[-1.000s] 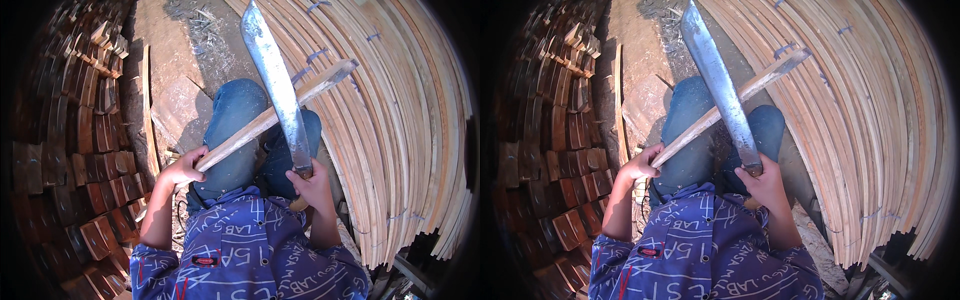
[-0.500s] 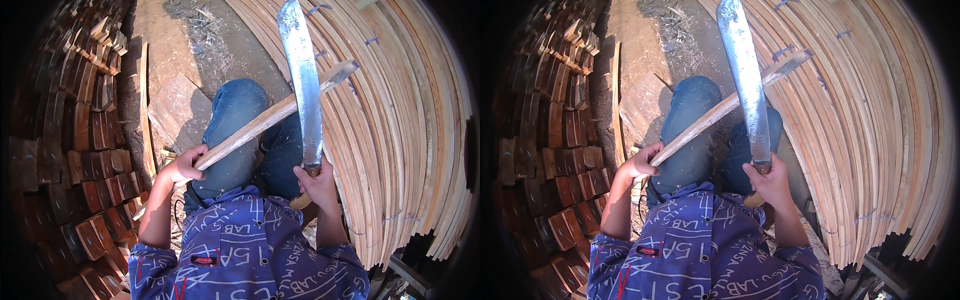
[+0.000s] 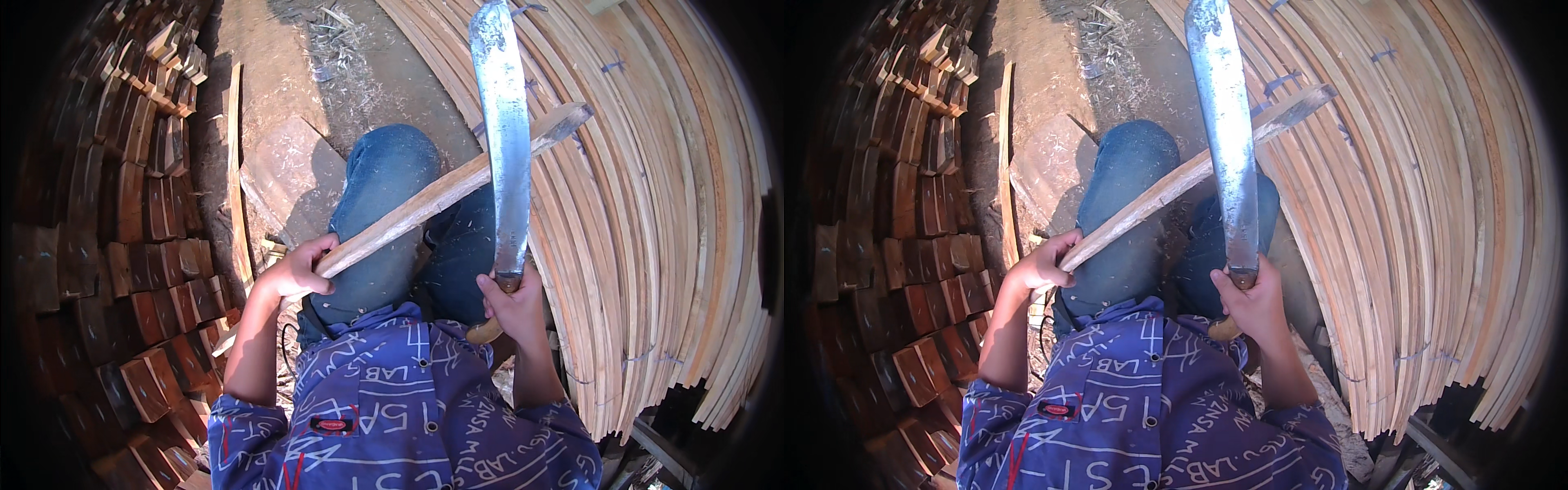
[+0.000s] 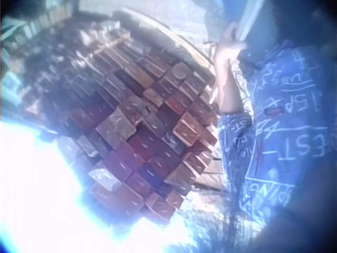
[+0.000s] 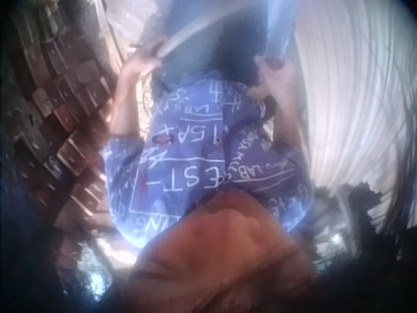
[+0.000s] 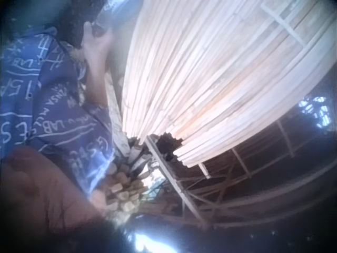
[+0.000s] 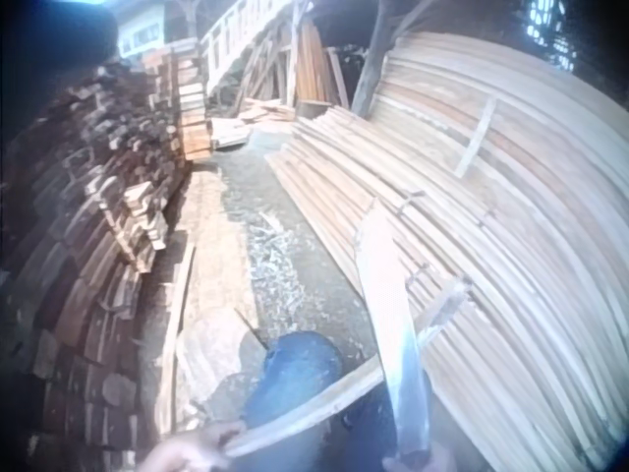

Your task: The person sits on the ground and uses a large knife to shave and shape a long wooden plank. They repeatedly draw the blade along the plank's surface to remove thin layers of wood, refining its edges and profile.

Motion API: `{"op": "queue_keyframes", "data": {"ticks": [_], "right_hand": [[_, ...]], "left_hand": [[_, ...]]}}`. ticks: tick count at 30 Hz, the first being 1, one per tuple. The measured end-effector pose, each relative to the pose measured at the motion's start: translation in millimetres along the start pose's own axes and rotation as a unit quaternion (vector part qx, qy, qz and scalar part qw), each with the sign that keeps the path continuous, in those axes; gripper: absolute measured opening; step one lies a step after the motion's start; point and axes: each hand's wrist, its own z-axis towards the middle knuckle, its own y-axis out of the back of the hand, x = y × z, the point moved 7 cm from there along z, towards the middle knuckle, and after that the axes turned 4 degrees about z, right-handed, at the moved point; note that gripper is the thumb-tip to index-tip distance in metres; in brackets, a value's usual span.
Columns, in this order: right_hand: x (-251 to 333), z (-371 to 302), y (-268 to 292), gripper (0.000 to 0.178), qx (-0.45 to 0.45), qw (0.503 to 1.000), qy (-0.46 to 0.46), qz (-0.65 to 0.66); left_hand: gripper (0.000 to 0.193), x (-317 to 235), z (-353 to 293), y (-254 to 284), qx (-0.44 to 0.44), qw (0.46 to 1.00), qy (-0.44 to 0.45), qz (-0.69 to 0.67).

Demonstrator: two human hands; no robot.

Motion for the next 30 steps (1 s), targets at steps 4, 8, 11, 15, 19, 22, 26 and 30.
{"op": "queue_keyframes", "data": {"ticks": [4,8,11,15,19,22,26,30], "right_hand": [[-3.4,-3.0,-10.8,0.023,0.033,0.987,0.105,-0.119],[11.7,-5.1,-4.8,0.025,0.05,0.99,0.085,-0.1],[9.6,-1.8,-0.2,0.028,0.021,0.998,0.029,-0.046],[-4.7,-0.9,-11.8,0.027,0.027,0.995,0.05,-0.087],[6.5,-5.5,-17.2,0.029,0.078,0.988,0.102,-0.082],[10.4,-0.8,-7.5,0.029,0.051,0.995,0.059,-0.07],[3.5,-1.4,-5.6,0.027,0.016,0.999,0.016,-0.045],[6.9,-6.1,-13.1,0.026,0.058,0.986,0.096,-0.124]], "left_hand": [[0.041,-6.0,-0.8,2.9,0.011,0.999,-0.011,0.031],[0.04,0.6,-4.6,1.2,0.012,1.0,0.008,0.003],[0.04,2.0,-3.0,-0.6,-0.008,1.0,-0.013,0.002],[0.042,0.6,-0.3,0.6,-0.003,1.0,0.008,0.014],[0.04,-3.2,-5.2,1.9,0.004,1.0,-0.006,0.005],[0.039,0.4,-5.1,0.8,0.025,0.998,0.013,-0.051],[0.041,6.5,-2.4,-1.8,0.022,0.999,0.019,-0.045],[0.043,4.3,-3.8,1.1,0.023,0.999,-0.005,-0.023]]}}
